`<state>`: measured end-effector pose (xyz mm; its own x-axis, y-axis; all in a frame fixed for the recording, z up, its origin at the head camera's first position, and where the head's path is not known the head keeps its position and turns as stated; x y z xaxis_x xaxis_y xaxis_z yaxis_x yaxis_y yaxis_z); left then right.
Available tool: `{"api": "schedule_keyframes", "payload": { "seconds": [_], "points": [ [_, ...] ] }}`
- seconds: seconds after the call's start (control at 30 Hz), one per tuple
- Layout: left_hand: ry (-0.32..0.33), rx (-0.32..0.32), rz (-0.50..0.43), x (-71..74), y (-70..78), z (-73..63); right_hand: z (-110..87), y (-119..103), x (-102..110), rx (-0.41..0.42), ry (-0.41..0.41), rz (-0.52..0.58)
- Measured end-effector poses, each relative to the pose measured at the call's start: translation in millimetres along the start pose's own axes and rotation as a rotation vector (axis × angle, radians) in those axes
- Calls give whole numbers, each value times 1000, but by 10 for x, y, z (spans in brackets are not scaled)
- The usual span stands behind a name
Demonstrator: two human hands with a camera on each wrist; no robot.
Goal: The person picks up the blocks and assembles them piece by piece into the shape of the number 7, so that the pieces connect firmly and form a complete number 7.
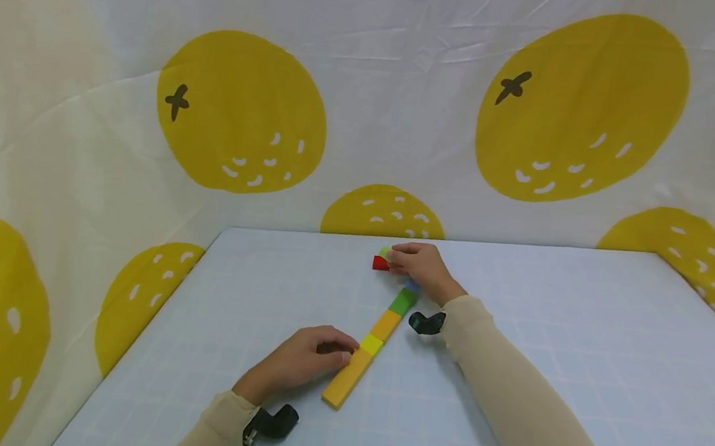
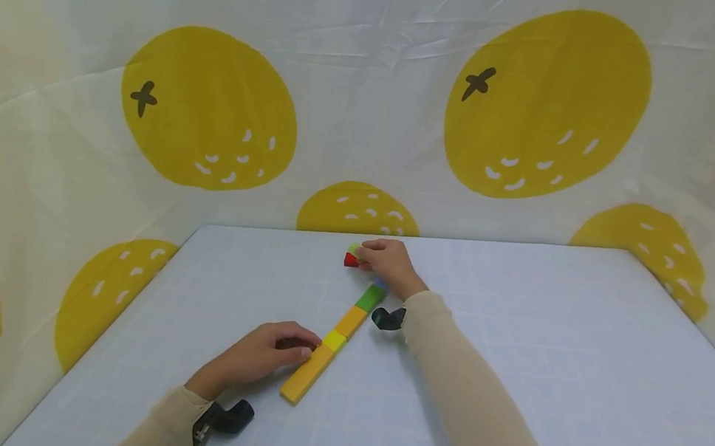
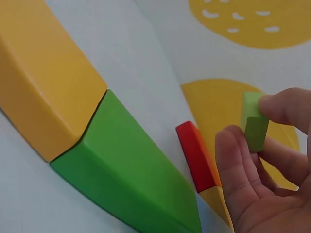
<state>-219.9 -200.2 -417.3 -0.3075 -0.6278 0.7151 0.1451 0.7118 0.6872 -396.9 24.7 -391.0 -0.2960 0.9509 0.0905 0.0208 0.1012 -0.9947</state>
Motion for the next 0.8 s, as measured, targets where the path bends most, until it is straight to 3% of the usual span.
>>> {"api": "schedule_keyframes", "payload": {
  "seconds": [0.23,0.5,0.8],
  "points": [
    [2,3,1,1,-7,21,66,-19,-39,42,-12,-58],
    [22,9,-13,-7,-20,18,135,-117,-97,143,31,-278],
    [21,-4,10,-2,-14,21,256,-119,-200,234,-11,-436]
  ]
}}
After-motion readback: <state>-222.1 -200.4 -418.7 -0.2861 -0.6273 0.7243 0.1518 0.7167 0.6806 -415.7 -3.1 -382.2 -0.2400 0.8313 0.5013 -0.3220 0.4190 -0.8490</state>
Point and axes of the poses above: each hand's wrist, its own z-axis towards the middle knuckle, its own x-axis out of the back of the hand, y = z × x, the point moved 2 cm from there along z, towards the middle knuckle, and after that the axes turned 8 degrees about z, right-handed, at the moved point
